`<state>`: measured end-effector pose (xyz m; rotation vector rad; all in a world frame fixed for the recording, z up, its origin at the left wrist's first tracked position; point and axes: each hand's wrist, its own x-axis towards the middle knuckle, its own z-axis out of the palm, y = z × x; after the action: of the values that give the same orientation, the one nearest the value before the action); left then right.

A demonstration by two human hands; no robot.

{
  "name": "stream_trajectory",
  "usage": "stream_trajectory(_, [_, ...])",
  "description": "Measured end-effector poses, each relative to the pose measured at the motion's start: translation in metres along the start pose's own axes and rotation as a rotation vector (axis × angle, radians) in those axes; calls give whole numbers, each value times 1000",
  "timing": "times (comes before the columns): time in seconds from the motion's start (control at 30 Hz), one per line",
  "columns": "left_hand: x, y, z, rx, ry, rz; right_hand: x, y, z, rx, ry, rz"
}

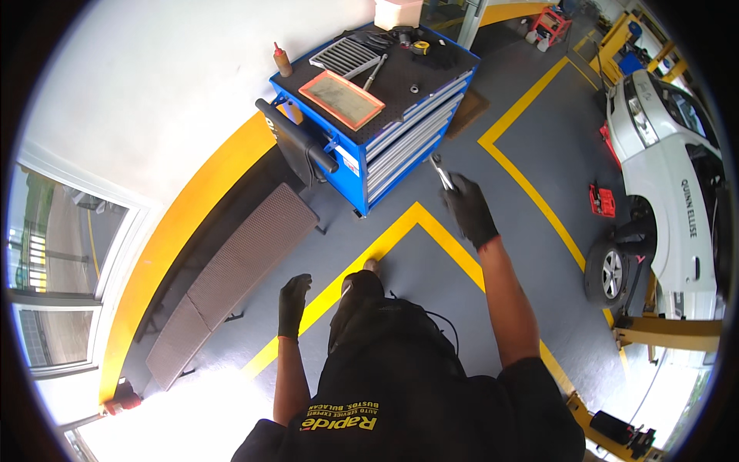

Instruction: The person works under the hood of a car, using a ratchet and screwdriver to loosen and tighten bolts on engine components. They place a protective cover over the front of the engine bay and continue adjusting parts within the engine compartment.

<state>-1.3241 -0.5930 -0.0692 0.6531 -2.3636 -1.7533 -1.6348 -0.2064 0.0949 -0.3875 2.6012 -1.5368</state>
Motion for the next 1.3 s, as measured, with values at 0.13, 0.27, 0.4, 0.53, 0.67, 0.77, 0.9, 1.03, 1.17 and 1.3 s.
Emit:
stream_trajectory(0.13, [33, 3, 24, -106, 157, -130, 190, -10, 66, -59, -109, -102])
stream_trajectory(0.27, [84, 31, 66, -149, 208, -184, 333, 29, 124, -42, -36, -283])
stream_trajectory(0.4, [135, 60, 85, -34, 219, -131, 399, 64, 161, -211, -57, -443])
stream_trajectory(0.53, [155, 79, 91, -59, 349, -175, 406, 35, 177, -386, -27, -565])
stream_trajectory(0.67, [194, 99, 130, 3, 375, -235, 427, 51, 150, -95, -135, -703])
stream_trajectory(0.77, [188, 131, 170, 52, 475, -298, 393, 30, 103, -17, -197, -831])
stream_trajectory(0.9, [151, 148, 234, 389, 482, -268, 352, 104, 19, 38, -507, -1084])
stream_trajectory(1.03, [88, 184, 315, 409, 513, -490, 361, 293, 12, -106, -896, -461])
stream_trajectory(1.17, [57, 201, 369, 452, 411, -580, 424, 515, 29, -170, -722, 192])
stream_trajectory(1.3, [-4, 225, 410, 464, 428, -740, 450, 482, 86, 839, -396, 1016])
